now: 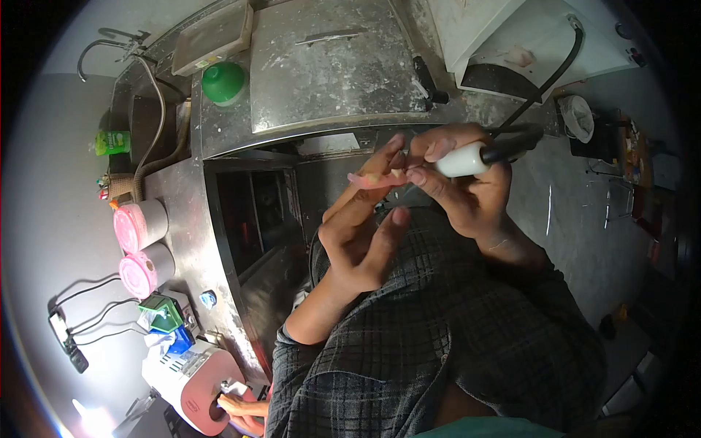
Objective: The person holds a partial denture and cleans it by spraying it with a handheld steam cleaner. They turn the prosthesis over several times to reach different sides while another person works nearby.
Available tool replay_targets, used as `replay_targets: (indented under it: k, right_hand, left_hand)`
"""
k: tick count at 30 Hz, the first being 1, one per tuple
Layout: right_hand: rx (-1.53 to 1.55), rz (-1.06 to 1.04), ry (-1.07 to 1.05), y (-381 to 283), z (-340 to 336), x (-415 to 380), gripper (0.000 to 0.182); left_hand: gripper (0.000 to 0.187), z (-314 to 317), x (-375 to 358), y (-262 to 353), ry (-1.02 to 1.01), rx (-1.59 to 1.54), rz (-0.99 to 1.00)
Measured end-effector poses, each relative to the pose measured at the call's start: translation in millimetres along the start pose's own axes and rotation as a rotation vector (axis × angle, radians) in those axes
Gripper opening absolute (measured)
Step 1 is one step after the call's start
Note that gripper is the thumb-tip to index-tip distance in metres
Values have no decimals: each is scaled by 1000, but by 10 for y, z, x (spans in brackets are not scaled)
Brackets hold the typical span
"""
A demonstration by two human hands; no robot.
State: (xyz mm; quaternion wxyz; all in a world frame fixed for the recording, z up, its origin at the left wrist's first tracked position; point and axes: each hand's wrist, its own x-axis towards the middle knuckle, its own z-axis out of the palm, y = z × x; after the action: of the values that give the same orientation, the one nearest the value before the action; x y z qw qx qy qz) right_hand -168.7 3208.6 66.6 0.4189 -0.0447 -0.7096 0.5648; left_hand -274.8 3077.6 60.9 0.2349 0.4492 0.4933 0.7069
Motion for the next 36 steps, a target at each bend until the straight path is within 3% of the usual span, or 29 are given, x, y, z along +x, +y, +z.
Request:
replay_targets:
  k: [3, 5, 7, 9, 13, 16, 17, 19, 20, 22, 24, 29, 31, 35, 36]
  right_hand:
    - [205, 10, 3, 73, -22, -4, 23]
    - [219, 82, 2, 29, -55, -32, 24]
    - [235, 154, 1, -13, -80, -42, 24]
    - [233, 260, 14, -40, -98, -46, 26]
    - [221, 155, -7, 76, -143, -81, 24]
    - [182, 138, -35, 78, -166, -81, 23]
    - [193, 169, -45, 65, -175, -73, 22]
    - [203, 198, -51, 61, -185, -71, 21]
    - [183, 199, -47, 64, -185, -72, 20]
    - [164, 200, -39, 72, -199, -63, 18]
    - [113, 147, -126, 79, -226, -37, 23]
    - [77, 138, -50, 141, -212, -37, 18]
    - [88, 131, -49, 161, -217, -38, 20]
    - [64, 140, -78, 143, -242, -15, 24]
    - [54, 143, -77, 131, -260, 0, 24]
  left_hand:
    - [38, 39, 15, -21, 37, -266, -35]
    - [30, 11, 68, 41, 130, -515, -139]
    - [26, -47, 129, 132, 132, -359, -143]
    - [24, -81, 126, 183, 40, -135, -274]
    - [18, -108, 151, 100, -77, 13, -122]
    - [14, -127, 185, 163, -110, 244, -179]
    - [14, -103, 189, 205, -114, 243, -180]
    - [14, -48, 188, 281, -37, 79, -462]
    - [14, -57, 190, 278, -40, 80, -463]
    - [16, -91, 185, 258, -144, 49, -623]
    - [17, -57, 165, 204, -167, 63, -593]
    - [19, 5, 176, 135, -193, 82, -571]
    - [20, 0, 182, 87, -218, 121, -467]
    - [20, -32, 204, 89, -204, 142, -547]
    - [20, -31, 201, 50, -177, 233, -456]
